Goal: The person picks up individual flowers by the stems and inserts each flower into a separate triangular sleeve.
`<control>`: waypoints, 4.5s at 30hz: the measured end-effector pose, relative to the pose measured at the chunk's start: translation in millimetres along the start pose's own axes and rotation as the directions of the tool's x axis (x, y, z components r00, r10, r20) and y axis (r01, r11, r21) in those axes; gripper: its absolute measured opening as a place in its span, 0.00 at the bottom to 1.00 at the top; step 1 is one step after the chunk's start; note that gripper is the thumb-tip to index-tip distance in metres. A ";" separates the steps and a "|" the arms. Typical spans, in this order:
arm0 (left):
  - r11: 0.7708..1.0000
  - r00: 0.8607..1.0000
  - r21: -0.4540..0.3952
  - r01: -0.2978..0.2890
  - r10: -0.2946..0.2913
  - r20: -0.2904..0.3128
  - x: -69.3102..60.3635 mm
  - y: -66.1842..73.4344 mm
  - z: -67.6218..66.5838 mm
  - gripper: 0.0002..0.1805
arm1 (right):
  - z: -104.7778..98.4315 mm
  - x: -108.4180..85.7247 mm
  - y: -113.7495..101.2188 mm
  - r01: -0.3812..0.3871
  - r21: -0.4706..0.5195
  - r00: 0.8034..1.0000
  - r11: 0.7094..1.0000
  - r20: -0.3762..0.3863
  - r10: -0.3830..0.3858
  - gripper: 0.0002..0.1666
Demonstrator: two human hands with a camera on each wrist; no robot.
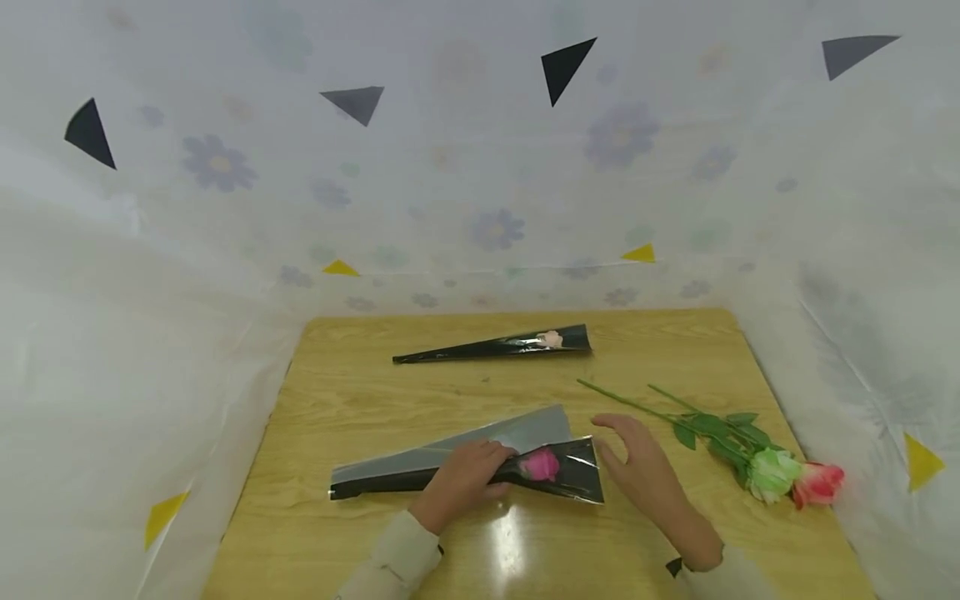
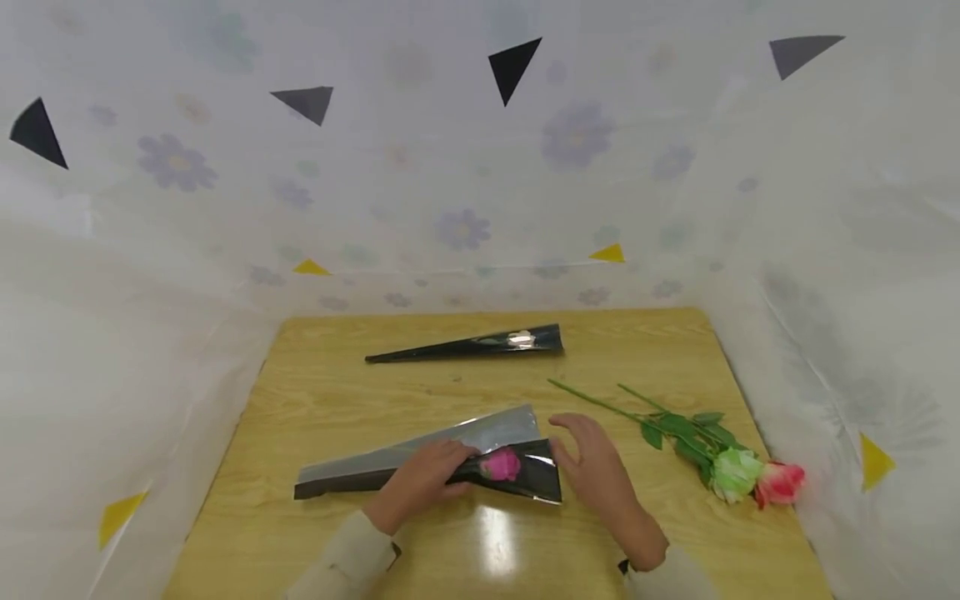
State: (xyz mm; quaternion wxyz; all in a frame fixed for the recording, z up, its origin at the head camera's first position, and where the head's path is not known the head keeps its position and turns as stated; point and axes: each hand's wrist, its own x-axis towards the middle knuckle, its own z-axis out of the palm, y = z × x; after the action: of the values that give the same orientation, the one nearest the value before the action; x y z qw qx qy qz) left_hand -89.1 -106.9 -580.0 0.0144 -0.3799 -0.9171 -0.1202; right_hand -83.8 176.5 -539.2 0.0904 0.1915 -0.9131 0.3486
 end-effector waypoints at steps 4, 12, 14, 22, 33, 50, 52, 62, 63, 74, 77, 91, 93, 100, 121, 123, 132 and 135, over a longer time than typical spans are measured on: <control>1.000 1.000 0.026 -0.012 0.012 0.003 6.1 7.9 2.3 0.27 | 17.9 -1.2 -19.9 0.295 -0.290 0.954 0.911 0.140 -0.264 0.40; 0.993 0.996 0.075 -0.089 0.091 -0.024 16.0 28.9 3.5 0.25 | 42.4 -11.4 -38.0 0.365 -0.453 0.926 0.814 0.267 -0.267 0.37; 0.996 0.997 0.049 -0.079 0.080 -0.021 13.9 28.4 4.5 0.24 | 41.8 -11.4 -36.7 0.345 -0.449 0.933 0.825 0.258 -0.250 0.32; 0.995 0.998 -0.092 0.038 -0.032 0.059 -8.8 5.2 7.4 0.21 | 26.4 -12.8 -11.3 0.276 -0.469 0.948 0.839 0.274 -0.159 0.26; 0.988 0.989 -0.025 0.150 -0.150 0.015 -49.2 -44.3 6.8 0.16 | 1.4 -9.1 30.0 0.278 -0.490 0.955 0.826 0.237 -0.180 0.28; 0.970 0.979 0.138 0.198 -0.190 -0.073 -33.9 -111.9 -8.7 0.12 | 18.1 51.4 71.3 0.293 -0.568 0.951 0.769 0.260 -0.169 0.36; 0.969 0.975 0.116 0.216 -0.208 -0.081 -28.2 -120.4 -6.7 0.12 | 23.9 64.3 77.5 0.283 -0.559 0.955 0.779 0.237 -0.177 0.35; 0.934 0.938 0.111 0.341 -0.329 -0.112 -1.5 -159.8 7.6 0.12 | 61.9 109.6 99.7 0.184 -0.557 0.979 0.810 0.178 -0.101 0.33; 0.928 0.932 0.115 0.355 -0.342 -0.117 1.1 -163.2 8.4 0.12 | 63.9 113.9 99.4 0.174 -0.565 0.980 0.807 0.182 -0.085 0.34; 0.853 0.855 0.062 0.518 -0.513 -0.073 8.2 -185.8 18.7 0.11 | 88.9 148.2 100.0 0.145 -0.583 0.968 0.799 0.251 0.008 0.29; 0.833 0.834 0.032 0.552 -0.550 -0.046 6.9 -188.3 22.8 0.13 | 95.8 148.9 102.7 0.135 -0.602 0.966 0.787 0.258 0.032 0.28; 0.781 0.777 -0.056 0.622 -0.624 -0.079 5.9 -201.5 28.9 0.16 | 103.3 139.6 110.1 0.176 -0.581 0.983 0.795 0.152 -0.107 0.40; 0.783 0.779 -0.050 0.620 -0.622 -0.077 3.2 -203.2 29.5 0.19 | 101.4 133.0 109.2 0.178 -0.527 0.983 0.831 0.128 -0.130 0.40; 0.808 0.791 -0.002 0.589 -0.576 -0.206 -4.7 -195.6 30.2 0.23 | 100.1 80.7 101.0 0.086 -0.308 0.996 0.947 0.030 -0.081 0.22; 0.978 0.978 -0.042 0.203 -0.205 -0.038 -21.0 -56.1 79.4 0.35 | 96.7 -4.6 66.6 -0.521 0.235 0.851 0.821 0.217 0.479 0.20; 0.980 0.978 -0.013 0.196 -0.197 -0.068 -20.6 -52.5 82.3 0.34 | 98.3 -4.4 64.1 -0.523 0.243 0.851 0.817 0.204 0.484 0.18; 0.982 0.979 0.041 0.185 -0.180 -0.096 -19.5 -40.0 82.0 0.32 | 98.6 2.3 66.1 -0.442 0.146 0.894 0.885 0.149 0.422 0.17; 0.984 0.981 0.052 0.173 -0.167 -0.097 -18.5 -36.3 83.8 0.31 | 98.4 5.7 71.2 -0.449 0.160 0.890 0.879 0.172 0.423 0.16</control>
State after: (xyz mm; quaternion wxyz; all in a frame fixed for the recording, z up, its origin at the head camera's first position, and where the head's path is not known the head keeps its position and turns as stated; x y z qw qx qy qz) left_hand -95.9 -125.1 -671.1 0.0580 -0.2937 -0.9477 -0.1109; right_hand -121.4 157.5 -653.3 -0.0703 0.0115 -0.8980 0.4342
